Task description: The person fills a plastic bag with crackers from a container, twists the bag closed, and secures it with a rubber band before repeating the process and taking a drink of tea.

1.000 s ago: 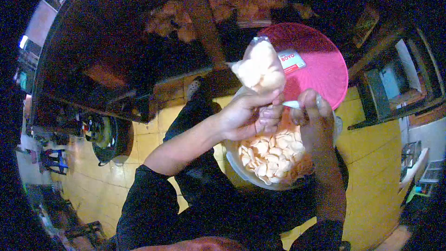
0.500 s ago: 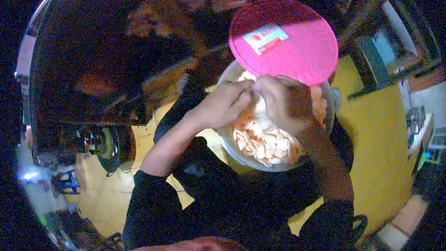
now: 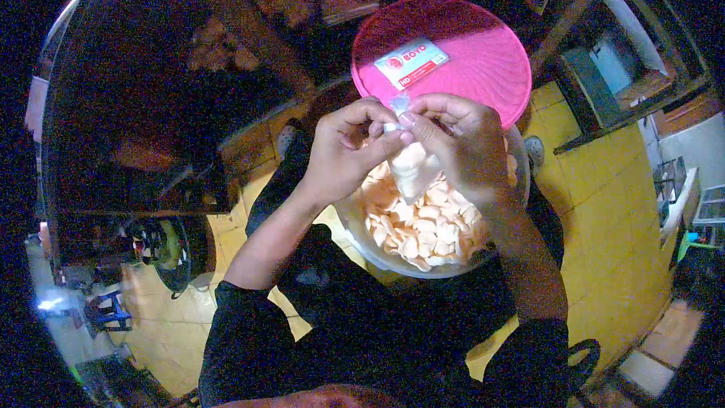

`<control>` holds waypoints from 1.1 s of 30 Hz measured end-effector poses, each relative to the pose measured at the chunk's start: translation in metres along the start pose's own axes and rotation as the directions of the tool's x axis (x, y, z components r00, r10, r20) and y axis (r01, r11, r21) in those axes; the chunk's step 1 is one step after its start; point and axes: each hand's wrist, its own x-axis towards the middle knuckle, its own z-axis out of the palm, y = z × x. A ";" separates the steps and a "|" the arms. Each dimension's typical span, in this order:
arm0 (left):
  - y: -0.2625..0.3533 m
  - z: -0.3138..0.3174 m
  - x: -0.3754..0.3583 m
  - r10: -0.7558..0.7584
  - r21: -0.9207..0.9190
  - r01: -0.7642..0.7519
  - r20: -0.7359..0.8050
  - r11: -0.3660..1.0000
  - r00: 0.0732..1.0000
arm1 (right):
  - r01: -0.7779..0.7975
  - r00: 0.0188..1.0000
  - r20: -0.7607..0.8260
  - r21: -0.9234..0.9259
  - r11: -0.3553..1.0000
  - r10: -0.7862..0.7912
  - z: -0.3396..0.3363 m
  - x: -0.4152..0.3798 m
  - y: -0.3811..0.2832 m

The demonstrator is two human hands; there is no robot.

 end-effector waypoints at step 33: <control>-0.015 0.011 -0.001 0.372 0.563 -0.265 -0.082 0.783 0.925 | 0.306 0.924 -0.016 -0.567 0.765 -0.381 -0.001 -0.002 0.037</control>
